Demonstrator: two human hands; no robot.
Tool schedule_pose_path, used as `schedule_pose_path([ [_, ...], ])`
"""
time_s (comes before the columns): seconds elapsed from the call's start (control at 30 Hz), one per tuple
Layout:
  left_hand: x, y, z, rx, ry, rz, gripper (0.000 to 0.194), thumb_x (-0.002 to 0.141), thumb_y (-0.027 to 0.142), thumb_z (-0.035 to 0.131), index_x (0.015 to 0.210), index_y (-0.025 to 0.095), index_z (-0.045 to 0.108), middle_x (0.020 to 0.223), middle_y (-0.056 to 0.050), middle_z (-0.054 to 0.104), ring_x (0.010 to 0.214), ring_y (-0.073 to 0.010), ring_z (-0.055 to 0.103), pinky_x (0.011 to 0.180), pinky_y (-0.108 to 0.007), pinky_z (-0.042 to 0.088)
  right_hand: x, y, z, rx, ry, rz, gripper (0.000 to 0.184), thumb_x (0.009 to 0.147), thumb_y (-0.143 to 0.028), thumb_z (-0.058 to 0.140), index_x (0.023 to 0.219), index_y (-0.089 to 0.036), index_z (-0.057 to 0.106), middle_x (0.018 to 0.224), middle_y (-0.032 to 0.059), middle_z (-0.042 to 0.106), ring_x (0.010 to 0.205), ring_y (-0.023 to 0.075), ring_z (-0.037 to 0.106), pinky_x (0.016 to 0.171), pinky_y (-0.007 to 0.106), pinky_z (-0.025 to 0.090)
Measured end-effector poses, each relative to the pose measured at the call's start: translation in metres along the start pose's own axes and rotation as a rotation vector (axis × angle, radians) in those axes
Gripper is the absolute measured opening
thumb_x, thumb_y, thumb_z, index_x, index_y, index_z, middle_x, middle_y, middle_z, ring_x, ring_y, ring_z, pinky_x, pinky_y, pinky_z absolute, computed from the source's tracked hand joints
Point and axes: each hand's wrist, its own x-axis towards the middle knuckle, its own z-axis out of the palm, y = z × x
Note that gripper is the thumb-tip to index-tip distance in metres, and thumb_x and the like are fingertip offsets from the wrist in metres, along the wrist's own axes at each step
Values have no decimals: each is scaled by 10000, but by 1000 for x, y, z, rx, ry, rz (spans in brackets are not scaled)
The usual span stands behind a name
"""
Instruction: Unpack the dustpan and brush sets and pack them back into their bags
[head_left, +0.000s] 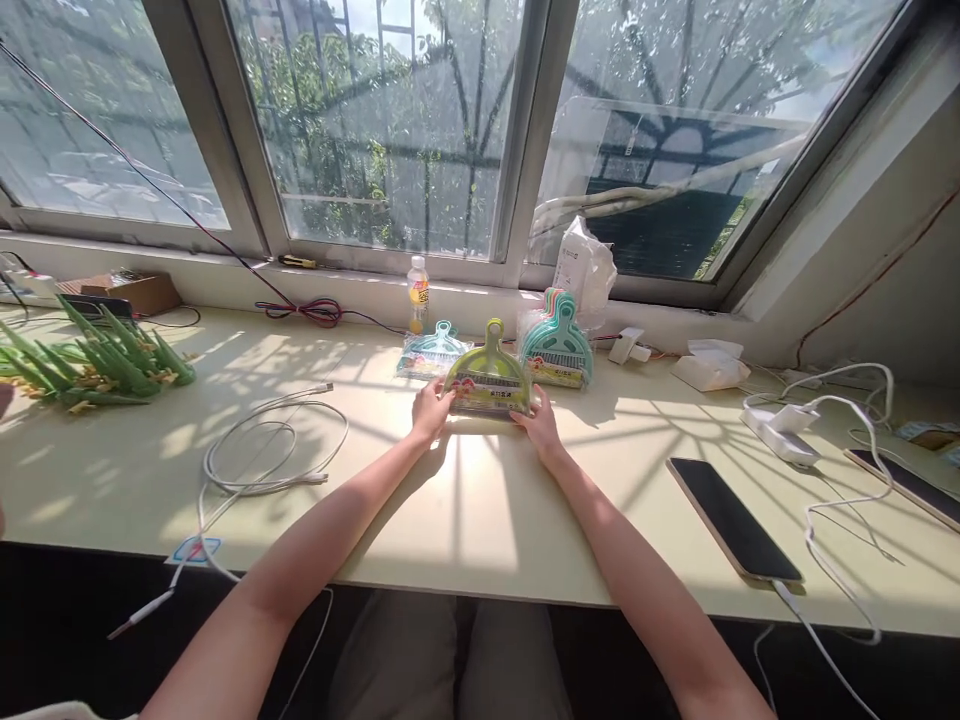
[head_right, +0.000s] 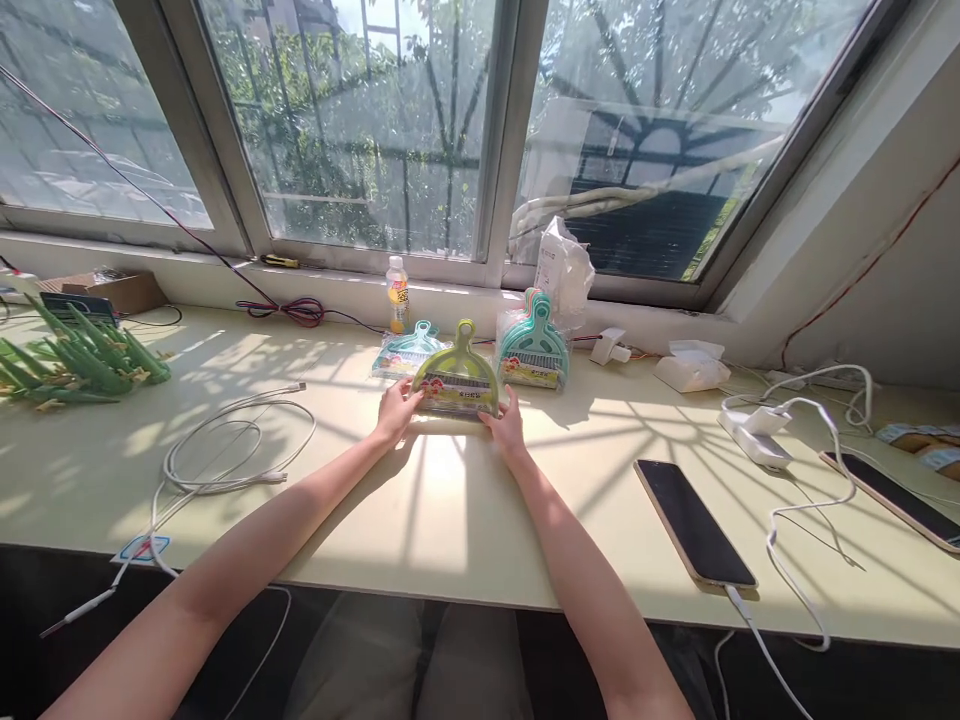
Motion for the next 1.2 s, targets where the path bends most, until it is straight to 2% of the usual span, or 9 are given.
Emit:
schedule_pose_path([
  [0.13, 9, 0, -15, 193, 1, 5, 353, 989, 248, 680, 1335, 216, 746, 1187, -98, 807, 1131, -281, 748, 938, -342, 568, 3, 1, 19, -139, 47, -93, 491, 654, -276, 815, 1133, -193, 747, 1184, 111, 806, 1082, 302, 749, 929, 414, 625],
  [0.37, 47, -32, -55, 416, 61, -114, 369, 1008, 221, 646, 1362, 152, 727, 1281, -157, 775, 1205, -317, 721, 1002, -367, 532, 12, -3, 98, -371, -23, -203, 167, 806, -223, 582, 886, -187, 724, 852, 54, 761, 805, 227, 662, 740, 300, 500],
  [0.5, 74, -47, -62, 491, 59, -56, 330, 1002, 225, 634, 1303, 158, 749, 1318, -154, 746, 1285, -321, 664, 1079, -384, 515, 31, -8, 129, -492, 41, -217, 220, 861, -201, 509, 919, -188, 721, 969, 87, 749, 929, 249, 642, 838, 324, 481],
  [0.7, 113, -58, -55, 528, 202, -32, 332, 988, 273, 652, 1292, 162, 724, 1454, -194, 626, 1422, -372, 518, 1198, -458, 446, 56, -9, 150, -635, 175, -182, 324, 899, -268, 614, 1194, -219, 737, 1421, 162, 623, 1354, 340, 533, 1110, 435, 453],
  [0.87, 122, -56, -45, 623, 261, 147, 522, 955, 175, 630, 1474, 151, 580, 1568, -232, 531, 1474, -407, 461, 1204, -544, 409, 68, -11, 155, -652, 143, -135, 621, 920, -261, 581, 1537, -292, 516, 1582, 144, 487, 1293, 312, 606, 1140, 479, 441],
  [0.93, 118, -52, -38, 698, 203, 324, 492, 954, 107, 568, 1441, 168, 606, 1562, -218, 544, 1462, -389, 479, 1202, -550, 399, 71, -11, 156, -672, 103, -139, 716, 926, -246, 566, 1618, -314, 395, 1617, 134, 454, 1300, 295, 612, 1166, 484, 426],
  [1.03, 108, -44, -27, 777, -136, 581, 298, 984, 100, 511, 1176, 173, 727, 1305, -185, 690, 1272, -330, 619, 1136, -478, 467, 70, -12, 157, -664, 56, -129, 724, 935, -269, 589, 1625, -293, 369, 1645, 143, 434, 1372, 295, 574, 1195, 481, 412],
  [1.1, 103, -42, -22, 801, -293, 662, 246, 997, 121, 510, 1074, 160, 740, 1184, -174, 710, 1169, -305, 661, 1078, -433, 512, 67, -14, 154, -591, 79, -137, 694, 949, -303, 596, 1608, -273, 381, 1636, 155, 450, 1381, 296, 565, 1179, 475, 436],
  [1.2, 101, -43, -20, 795, -281, 635, 278, 995, 114, 495, 1115, 159, 742, 1206, -167, 705, 1167, -294, 669, 1042, -401, 540, 67, -19, 132, -497, 267, -251, 537, 1012, -307, 513, 1535, -207, 452, 1578, 190, 516, 1422, 298, 517, 1186, 484, 420],
])
